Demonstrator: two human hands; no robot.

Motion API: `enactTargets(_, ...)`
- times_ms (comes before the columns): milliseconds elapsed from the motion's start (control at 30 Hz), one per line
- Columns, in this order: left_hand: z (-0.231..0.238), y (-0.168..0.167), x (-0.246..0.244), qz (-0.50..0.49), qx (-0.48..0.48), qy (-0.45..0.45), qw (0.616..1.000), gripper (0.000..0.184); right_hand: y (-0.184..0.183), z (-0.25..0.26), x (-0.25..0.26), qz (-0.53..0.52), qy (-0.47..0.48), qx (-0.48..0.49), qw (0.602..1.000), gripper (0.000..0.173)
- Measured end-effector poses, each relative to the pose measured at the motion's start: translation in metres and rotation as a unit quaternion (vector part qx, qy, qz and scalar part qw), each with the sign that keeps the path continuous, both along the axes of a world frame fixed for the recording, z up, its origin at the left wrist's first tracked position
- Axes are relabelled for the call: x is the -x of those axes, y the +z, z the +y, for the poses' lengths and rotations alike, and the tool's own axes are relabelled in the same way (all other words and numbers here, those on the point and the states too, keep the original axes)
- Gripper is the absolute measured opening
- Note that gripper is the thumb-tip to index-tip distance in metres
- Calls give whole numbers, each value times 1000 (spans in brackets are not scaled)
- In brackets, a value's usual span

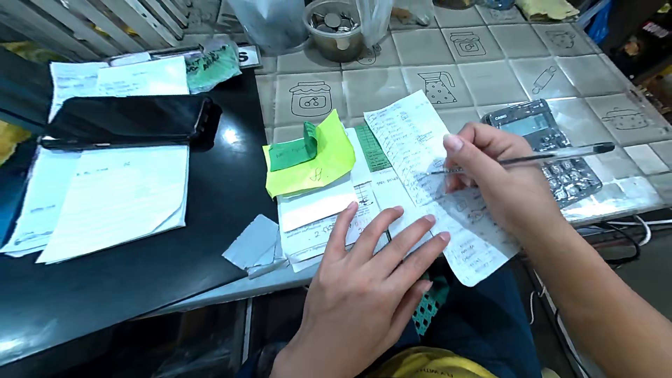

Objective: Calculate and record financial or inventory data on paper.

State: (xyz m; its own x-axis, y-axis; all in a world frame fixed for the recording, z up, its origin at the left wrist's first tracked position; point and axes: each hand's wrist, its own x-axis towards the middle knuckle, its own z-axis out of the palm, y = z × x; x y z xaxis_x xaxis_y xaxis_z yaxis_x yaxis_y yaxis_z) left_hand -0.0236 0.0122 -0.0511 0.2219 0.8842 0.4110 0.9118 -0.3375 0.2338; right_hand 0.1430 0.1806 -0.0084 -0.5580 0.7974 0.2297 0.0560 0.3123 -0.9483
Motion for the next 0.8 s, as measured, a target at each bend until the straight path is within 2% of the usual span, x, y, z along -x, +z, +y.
enactTargets(167,0,0,0,2,-4,-2,1000,42,5,14,7,44,-16,102,994,29)
enactTargets(333,1,-1,0,1,-5,3,1000,42,7,12,-3,108,-58,119,985,38)
enactTargets(400,1,-1,-1,1,-3,4,1000,42,9,3,-9,79,-40,93,992,36)
enactTargets(567,1,0,-1,-2,-1,4,1000,42,3,-18,-16,-68,23,-75,995,23)
enactTargets(800,1,1,-1,-3,2,3,1000,41,0,-22,-12,-96,37,-124,987,20)
